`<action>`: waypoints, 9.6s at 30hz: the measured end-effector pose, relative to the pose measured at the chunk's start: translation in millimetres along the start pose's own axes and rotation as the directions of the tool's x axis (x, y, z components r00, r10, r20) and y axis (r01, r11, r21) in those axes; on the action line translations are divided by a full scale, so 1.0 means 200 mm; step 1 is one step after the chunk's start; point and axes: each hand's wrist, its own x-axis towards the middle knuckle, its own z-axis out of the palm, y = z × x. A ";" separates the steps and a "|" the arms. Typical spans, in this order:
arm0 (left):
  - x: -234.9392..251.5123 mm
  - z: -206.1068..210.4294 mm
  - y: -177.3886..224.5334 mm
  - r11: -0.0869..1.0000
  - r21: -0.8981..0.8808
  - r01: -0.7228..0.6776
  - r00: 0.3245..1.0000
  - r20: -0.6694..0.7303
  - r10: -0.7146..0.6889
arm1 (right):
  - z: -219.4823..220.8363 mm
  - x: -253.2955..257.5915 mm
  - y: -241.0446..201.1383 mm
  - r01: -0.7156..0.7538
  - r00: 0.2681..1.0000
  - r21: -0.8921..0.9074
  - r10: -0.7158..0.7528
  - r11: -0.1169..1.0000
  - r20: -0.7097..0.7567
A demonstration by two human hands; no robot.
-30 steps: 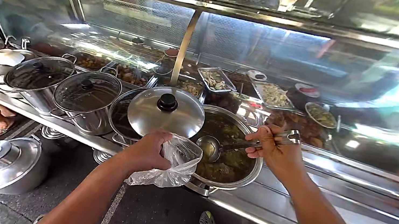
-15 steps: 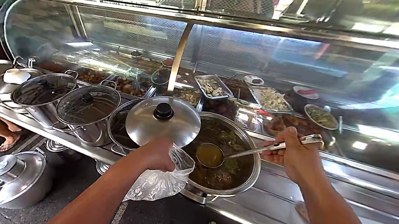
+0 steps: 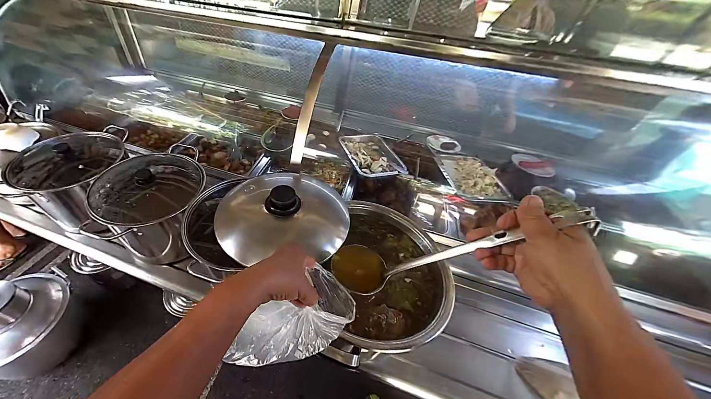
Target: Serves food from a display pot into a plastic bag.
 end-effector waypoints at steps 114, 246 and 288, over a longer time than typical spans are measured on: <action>-0.01 0.00 -0.06 0.969 -0.037 -0.242 0.955 -0.186 0.231 | 0.15 -0.21 0.05 0.541 0.838 -0.283 -0.537 0.792 0.100; -0.10 -0.01 -0.27 0.886 -0.303 -0.351 0.830 -0.538 0.145 | 0.57 -0.24 0.34 0.487 0.803 -0.725 0.077 0.487 0.591; -0.71 -0.04 -0.67 0.616 -0.130 -0.777 0.282 -0.946 0.157 | 1.15 -0.52 0.12 0.289 0.605 0.090 -0.255 0.953 0.755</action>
